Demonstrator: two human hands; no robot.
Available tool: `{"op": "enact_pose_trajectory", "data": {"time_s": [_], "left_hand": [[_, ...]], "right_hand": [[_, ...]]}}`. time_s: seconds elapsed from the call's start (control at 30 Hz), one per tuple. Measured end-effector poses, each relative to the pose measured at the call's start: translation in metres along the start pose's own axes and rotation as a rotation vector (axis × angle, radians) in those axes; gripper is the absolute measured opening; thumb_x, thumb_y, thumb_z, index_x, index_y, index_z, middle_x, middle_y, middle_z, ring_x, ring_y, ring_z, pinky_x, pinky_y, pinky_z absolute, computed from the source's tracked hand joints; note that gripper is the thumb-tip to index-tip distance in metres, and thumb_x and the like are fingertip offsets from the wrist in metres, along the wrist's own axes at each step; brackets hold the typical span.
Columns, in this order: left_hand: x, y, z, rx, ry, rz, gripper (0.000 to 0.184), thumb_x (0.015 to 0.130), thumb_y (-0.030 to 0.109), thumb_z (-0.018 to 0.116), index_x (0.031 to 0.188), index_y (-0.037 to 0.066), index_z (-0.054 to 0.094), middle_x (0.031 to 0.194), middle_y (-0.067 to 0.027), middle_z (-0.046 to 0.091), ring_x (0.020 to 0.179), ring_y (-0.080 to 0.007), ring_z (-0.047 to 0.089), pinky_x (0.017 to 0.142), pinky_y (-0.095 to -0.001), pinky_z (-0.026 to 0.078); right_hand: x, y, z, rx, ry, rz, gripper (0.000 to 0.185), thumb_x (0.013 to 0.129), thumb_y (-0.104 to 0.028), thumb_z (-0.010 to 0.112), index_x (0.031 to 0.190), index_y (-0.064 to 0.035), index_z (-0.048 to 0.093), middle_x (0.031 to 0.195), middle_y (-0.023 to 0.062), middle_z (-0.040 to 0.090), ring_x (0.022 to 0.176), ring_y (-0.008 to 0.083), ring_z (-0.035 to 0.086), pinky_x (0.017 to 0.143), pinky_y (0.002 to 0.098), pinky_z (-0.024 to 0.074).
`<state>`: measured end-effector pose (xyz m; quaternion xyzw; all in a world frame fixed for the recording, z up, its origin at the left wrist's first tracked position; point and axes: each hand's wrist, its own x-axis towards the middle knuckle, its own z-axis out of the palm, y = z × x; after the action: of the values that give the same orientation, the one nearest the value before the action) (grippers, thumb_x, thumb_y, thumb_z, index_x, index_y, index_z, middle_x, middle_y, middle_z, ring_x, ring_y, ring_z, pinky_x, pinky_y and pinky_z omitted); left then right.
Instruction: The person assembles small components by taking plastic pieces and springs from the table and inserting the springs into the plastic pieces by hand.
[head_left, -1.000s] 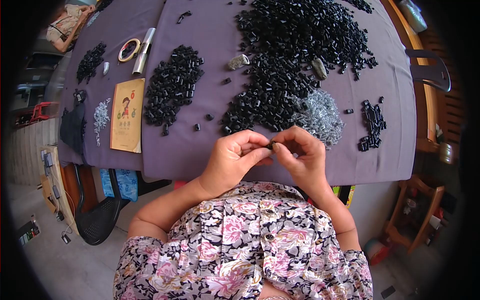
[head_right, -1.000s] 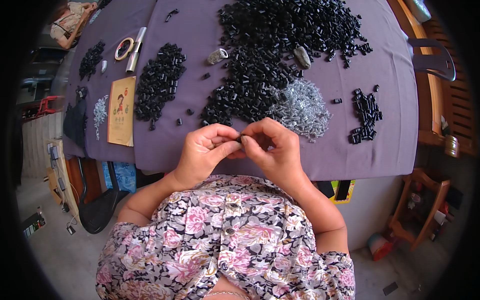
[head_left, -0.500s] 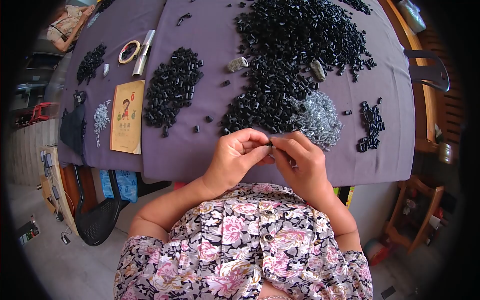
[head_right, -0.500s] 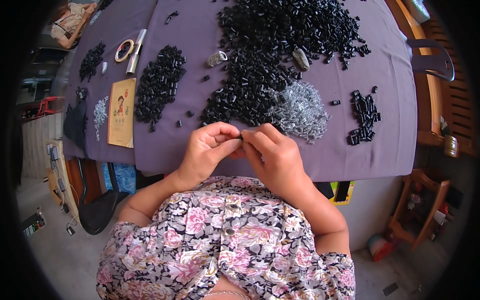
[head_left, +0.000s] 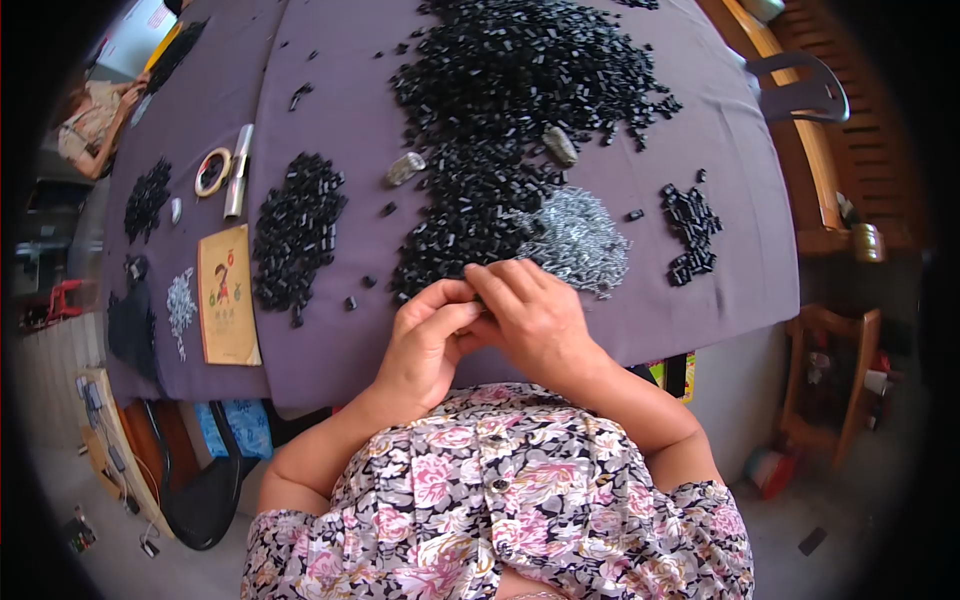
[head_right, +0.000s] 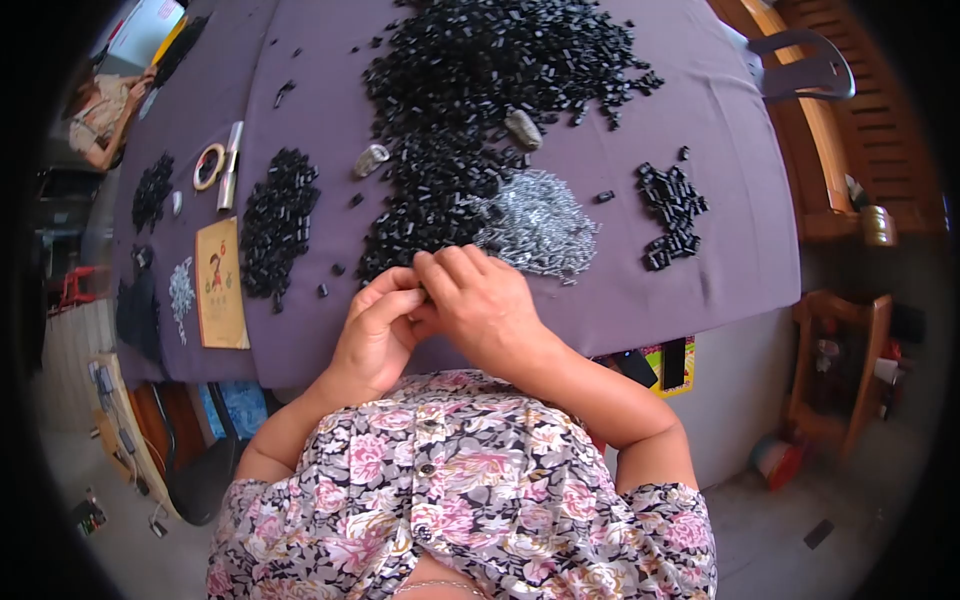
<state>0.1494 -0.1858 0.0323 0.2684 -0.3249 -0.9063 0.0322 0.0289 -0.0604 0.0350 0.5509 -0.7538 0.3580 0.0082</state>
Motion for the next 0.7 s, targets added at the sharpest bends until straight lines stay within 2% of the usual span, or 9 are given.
{"op": "enact_pose_trajectory", "data": {"time_s": [0.13,0.27,0.43,0.57,0.7], "left_hand": [[0.002,0.001,-0.006,-0.024,0.009,-0.043,0.012,0.097,0.009,0.057,0.106,0.003,0.062,0.097,-0.0059,0.067,0.088,-0.0156,0.067,0.086,-0.0345,0.056],[0.002,0.005,0.002,0.008,0.045,-0.06,0.012,0.097,0.01,0.057,0.105,0.003,0.062,0.096,-0.0057,0.066,0.086,-0.0156,0.067,0.086,-0.036,0.056],[0.002,0.01,0.008,0.065,0.069,-0.086,0.013,0.098,0.011,0.056,0.106,0.003,0.062,0.096,-0.0063,0.067,0.085,-0.0156,0.067,0.086,-0.0365,0.056],[0.002,0.015,0.014,0.247,0.023,-0.121,0.022,0.102,0.017,0.05,0.109,0.002,0.065,0.097,-0.0074,0.071,0.085,-0.0156,0.07,0.084,-0.0341,0.057],[0.001,0.007,0.01,0.377,-0.003,-0.047,0.027,0.104,0.02,0.048,0.107,0.002,0.067,0.095,-0.0073,0.072,0.085,-0.015,0.071,0.082,-0.0319,0.057]], "right_hand": [[0.0,0.006,0.004,-0.119,-0.064,-0.08,0.046,0.073,-0.025,0.075,0.111,-0.0022,0.064,0.093,0.0055,0.06,0.081,0.0211,0.063,0.068,0.0327,0.0546],[0.002,0.009,0.002,-0.091,-0.08,-0.094,0.042,0.076,-0.027,0.074,0.11,-0.0025,0.064,0.093,0.0041,0.06,0.082,0.0196,0.063,0.068,0.0322,0.0553],[0.004,0.01,-0.003,-0.141,-0.136,-0.13,0.033,0.078,-0.026,0.073,0.1,-0.0031,0.062,0.087,0.0049,0.056,0.078,0.0208,0.062,0.064,0.0335,0.0547],[0.003,0.012,-0.008,-0.136,-0.145,-0.16,0.03,0.08,-0.025,0.072,0.095,-0.0021,0.06,0.085,0.0063,0.055,0.077,0.0221,0.062,0.062,0.0339,0.0543],[-0.001,0.012,-0.009,-0.096,-0.178,-0.164,0.029,0.081,-0.025,0.071,0.094,-0.0023,0.06,0.086,0.0074,0.055,0.077,0.0232,0.063,0.062,0.0345,0.0545]]}}
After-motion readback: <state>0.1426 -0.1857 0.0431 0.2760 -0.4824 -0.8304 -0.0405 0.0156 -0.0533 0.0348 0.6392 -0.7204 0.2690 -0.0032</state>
